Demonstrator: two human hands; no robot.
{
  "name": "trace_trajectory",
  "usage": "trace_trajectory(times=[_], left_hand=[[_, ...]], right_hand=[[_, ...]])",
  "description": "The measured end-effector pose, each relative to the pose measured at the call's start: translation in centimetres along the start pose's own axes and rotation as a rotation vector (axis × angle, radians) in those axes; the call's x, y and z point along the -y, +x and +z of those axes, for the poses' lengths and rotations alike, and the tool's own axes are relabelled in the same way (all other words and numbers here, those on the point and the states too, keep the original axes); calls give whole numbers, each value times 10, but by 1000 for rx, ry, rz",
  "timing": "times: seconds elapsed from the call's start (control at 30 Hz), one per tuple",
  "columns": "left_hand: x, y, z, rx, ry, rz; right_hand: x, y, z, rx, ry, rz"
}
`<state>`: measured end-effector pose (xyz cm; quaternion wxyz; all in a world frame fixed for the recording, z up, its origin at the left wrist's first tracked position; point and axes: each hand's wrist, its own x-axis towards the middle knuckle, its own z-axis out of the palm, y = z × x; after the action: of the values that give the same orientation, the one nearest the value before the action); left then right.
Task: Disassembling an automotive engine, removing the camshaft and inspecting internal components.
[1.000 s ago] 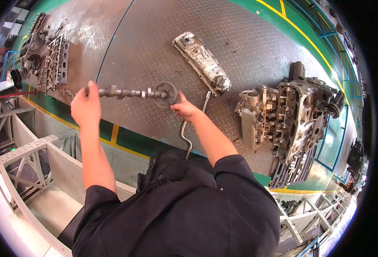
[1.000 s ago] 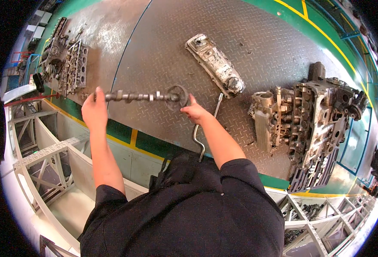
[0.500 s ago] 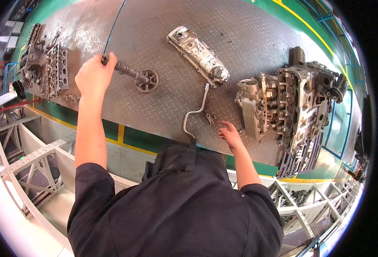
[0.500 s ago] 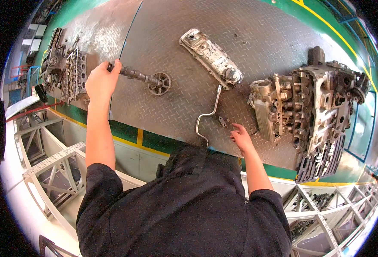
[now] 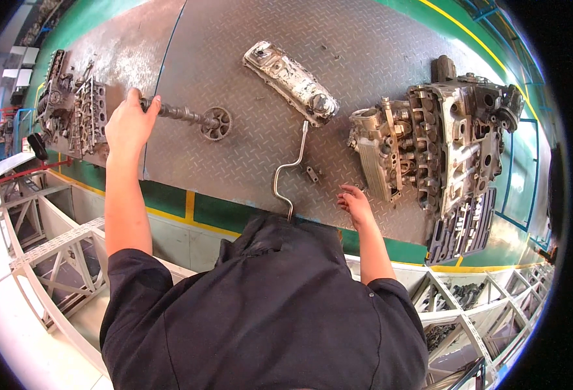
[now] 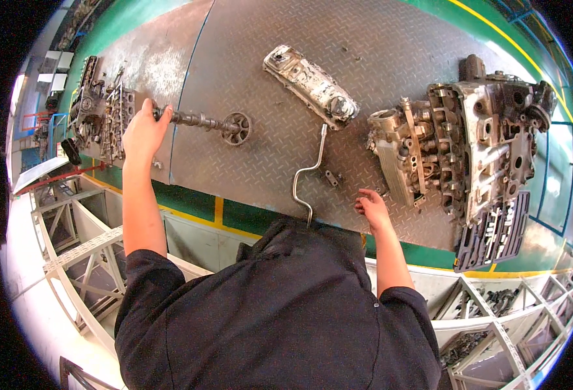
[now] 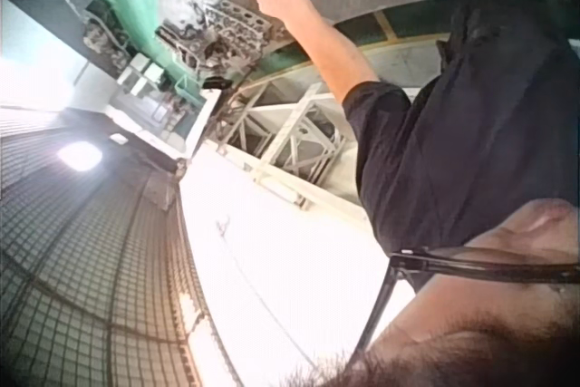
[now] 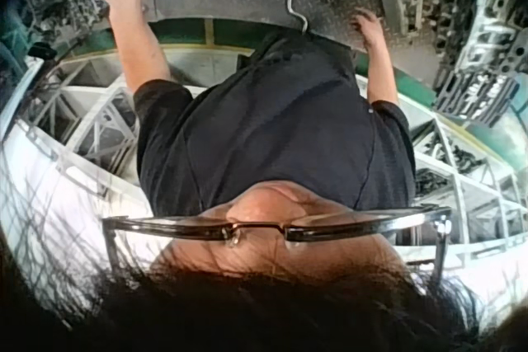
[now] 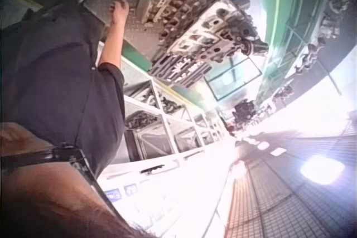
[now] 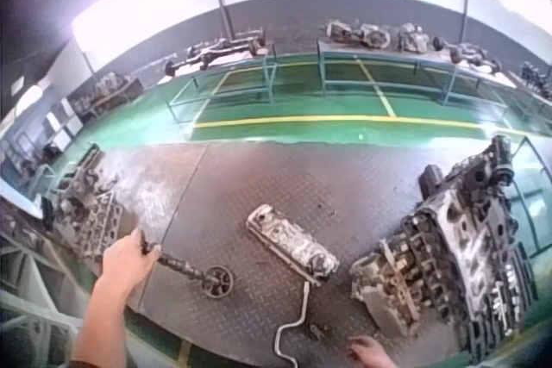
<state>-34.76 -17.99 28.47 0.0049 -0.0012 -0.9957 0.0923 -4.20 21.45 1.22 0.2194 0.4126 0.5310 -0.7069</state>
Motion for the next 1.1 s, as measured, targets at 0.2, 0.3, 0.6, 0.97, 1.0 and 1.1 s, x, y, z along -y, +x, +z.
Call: trace_trajectory(times=[0.2, 0.3, 0.6, 0.97, 1.0, 1.1], left_hand=[[5, -8, 13, 0, -166, 22], [1, -18, 15, -17, -252, 51], [-37, -39, 16, 41, -458, 166], [-48, -44, 24, -78, -511, 194], [-49, -44, 23, -78, -511, 195], [-52, -45, 20, -99, -472, 224]], right_hand=[[4, -3, -5, -7, 9, -3], [1, -3, -9, -14, 5, -6], [1, -5, -10, -10, -5, 6], [-10, -6, -15, -14, -1, 31], [-10, -5, -16, -15, 1, 31], [-13, -4, -19, -12, -1, 21]])
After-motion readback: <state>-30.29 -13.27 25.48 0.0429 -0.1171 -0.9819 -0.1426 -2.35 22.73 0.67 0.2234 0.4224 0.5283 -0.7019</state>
